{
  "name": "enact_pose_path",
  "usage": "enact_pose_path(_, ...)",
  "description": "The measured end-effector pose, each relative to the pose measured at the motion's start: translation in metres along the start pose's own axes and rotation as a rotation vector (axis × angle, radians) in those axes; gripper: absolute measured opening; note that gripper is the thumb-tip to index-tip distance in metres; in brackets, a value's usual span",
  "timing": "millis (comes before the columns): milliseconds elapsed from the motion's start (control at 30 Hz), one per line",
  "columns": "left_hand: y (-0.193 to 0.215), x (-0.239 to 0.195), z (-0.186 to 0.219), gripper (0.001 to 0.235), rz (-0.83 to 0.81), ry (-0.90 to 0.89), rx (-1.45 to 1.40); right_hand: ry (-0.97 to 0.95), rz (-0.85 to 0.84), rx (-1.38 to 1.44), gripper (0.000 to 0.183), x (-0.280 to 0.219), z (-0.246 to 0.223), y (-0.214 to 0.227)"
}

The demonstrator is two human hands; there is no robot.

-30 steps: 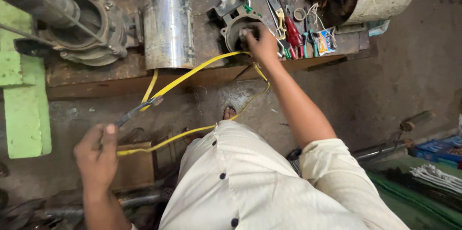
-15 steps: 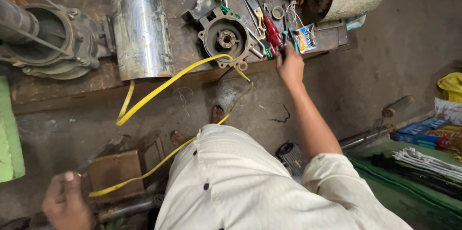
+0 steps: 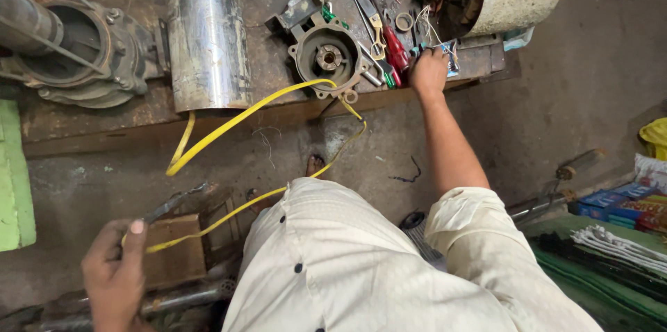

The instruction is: The person uses a hammer to tap a cylindrical motor housing, then removes a motor end cap. They strip the insulation from a yellow cable using pliers and a knife, then insert the stripped ends into the motor housing.

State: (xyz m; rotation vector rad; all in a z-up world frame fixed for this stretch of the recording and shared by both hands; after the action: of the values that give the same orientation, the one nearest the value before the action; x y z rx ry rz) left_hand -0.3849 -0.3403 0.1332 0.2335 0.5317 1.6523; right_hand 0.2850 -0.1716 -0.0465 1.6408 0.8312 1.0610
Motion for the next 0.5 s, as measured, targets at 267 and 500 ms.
enact_pose_path(267, -0.014, 0.007, 0.017, 0.024, 0.007, 0.119, 0.009, -0.069, 0.022, 0.117, 0.043, 0.02, 0.02, 0.009)
enact_pose_path(500, -0.03, 0.021, 0.085, 0.02, -0.011, -0.163, -0.044, 0.034, 0.009, 0.921, 0.04, -0.036, -0.049, 0.137)
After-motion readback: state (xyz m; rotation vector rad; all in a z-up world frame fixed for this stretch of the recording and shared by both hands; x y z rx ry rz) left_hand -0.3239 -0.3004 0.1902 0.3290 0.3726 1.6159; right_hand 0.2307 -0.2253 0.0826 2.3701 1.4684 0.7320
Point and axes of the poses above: each hand's wrist, its own x-axis towards the middle knuckle, its own y-axis out of the back of the hand, z = x × y, the point moved 5 cm from there along x, towards the middle knuckle, and after that the axes turned 2 degrees about -y, right-handed, at the moved point
